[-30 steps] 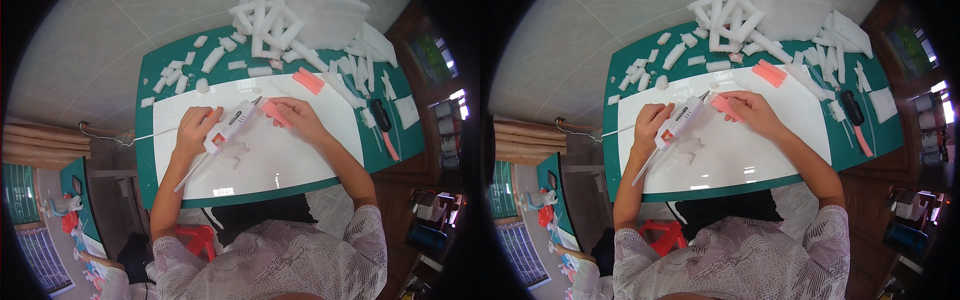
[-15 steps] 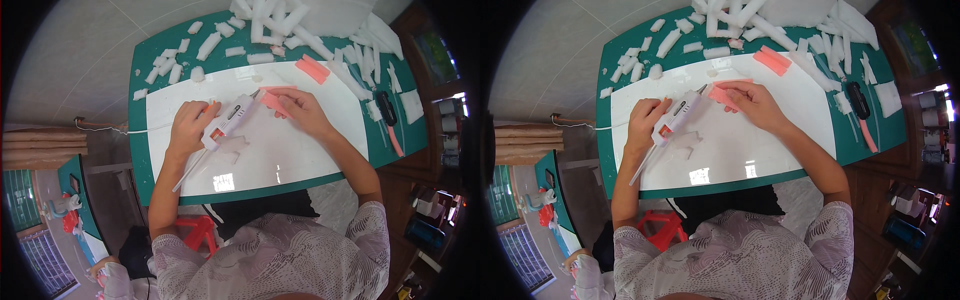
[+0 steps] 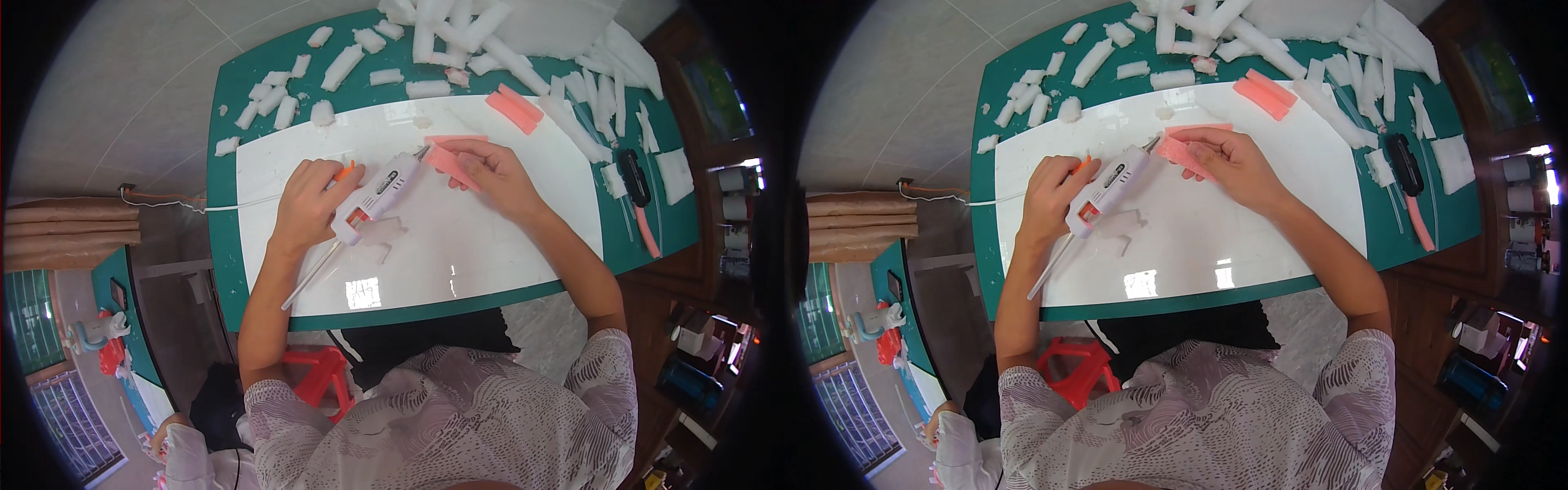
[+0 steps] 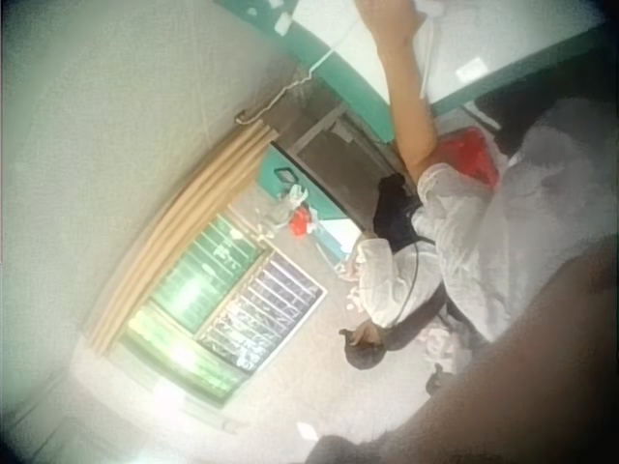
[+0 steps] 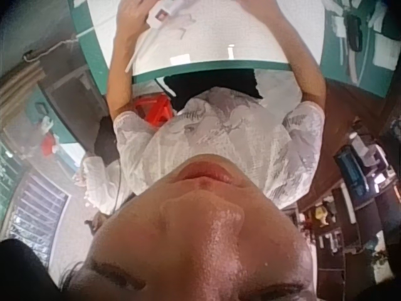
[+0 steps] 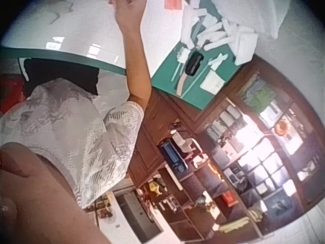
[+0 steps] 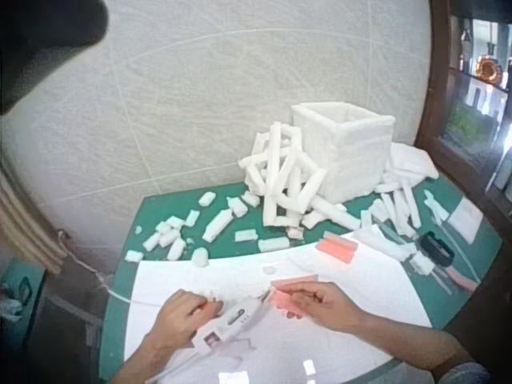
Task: The person glues white foam blocks together using a hot glue gun, then applies glue to pink and white foam strips and presses them together by hand.
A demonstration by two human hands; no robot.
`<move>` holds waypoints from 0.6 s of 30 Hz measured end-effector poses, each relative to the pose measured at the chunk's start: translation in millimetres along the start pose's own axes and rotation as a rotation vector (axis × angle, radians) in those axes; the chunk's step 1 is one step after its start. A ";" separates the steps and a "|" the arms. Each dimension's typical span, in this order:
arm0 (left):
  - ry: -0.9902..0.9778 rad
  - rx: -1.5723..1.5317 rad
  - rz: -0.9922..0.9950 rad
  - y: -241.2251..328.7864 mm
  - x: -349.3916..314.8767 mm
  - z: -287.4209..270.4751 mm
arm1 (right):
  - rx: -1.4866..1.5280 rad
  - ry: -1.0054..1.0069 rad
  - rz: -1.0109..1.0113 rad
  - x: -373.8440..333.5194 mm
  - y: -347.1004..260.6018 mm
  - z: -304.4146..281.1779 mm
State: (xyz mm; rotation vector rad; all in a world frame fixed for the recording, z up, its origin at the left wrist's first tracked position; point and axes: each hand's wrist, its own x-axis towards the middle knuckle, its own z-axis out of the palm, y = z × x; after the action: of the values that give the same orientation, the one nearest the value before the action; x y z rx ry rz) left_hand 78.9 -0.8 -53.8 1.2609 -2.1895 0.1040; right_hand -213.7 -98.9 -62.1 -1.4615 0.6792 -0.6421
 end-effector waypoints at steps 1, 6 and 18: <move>-0.003 0.001 -0.002 0.2 0.8 -0.9 | 0.000 -0.001 0.002 0.3 0.4 -0.2; -0.002 -0.001 -0.003 -0.9 -1.5 0.1 | -0.005 -0.012 -0.012 0.9 1.6 0.0; -0.049 0.025 -0.009 0.7 -2.1 -1.1 | -0.007 -0.013 -0.009 0.2 -2.4 0.8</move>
State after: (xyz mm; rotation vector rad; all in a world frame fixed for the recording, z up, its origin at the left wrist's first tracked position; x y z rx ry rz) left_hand 79.6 1.6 -53.8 1.3001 -2.2300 0.0983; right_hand -213.0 -98.5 -59.7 -1.4745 0.6653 -0.6377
